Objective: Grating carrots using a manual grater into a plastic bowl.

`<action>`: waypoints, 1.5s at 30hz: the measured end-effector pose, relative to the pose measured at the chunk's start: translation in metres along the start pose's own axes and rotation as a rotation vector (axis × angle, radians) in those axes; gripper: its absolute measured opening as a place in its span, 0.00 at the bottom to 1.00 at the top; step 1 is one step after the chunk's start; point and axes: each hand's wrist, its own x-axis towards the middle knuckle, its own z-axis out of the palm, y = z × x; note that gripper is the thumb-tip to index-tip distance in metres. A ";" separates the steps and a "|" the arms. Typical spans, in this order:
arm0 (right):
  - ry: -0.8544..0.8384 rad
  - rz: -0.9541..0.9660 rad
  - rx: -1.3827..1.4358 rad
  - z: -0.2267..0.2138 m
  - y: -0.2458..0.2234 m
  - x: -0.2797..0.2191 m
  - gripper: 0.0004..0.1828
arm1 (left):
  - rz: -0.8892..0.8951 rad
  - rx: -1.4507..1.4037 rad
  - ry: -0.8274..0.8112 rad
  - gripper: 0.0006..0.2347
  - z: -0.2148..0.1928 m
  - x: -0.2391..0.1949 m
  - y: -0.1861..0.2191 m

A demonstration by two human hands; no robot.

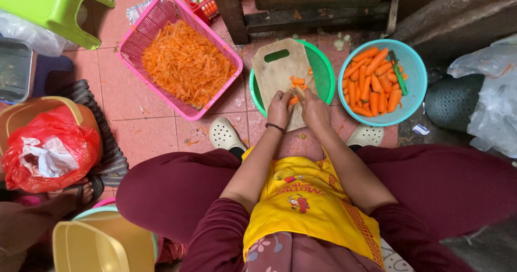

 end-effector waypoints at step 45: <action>-0.130 0.030 -0.051 0.001 0.055 0.028 0.17 | 0.276 0.042 -0.093 0.06 -0.021 0.066 0.023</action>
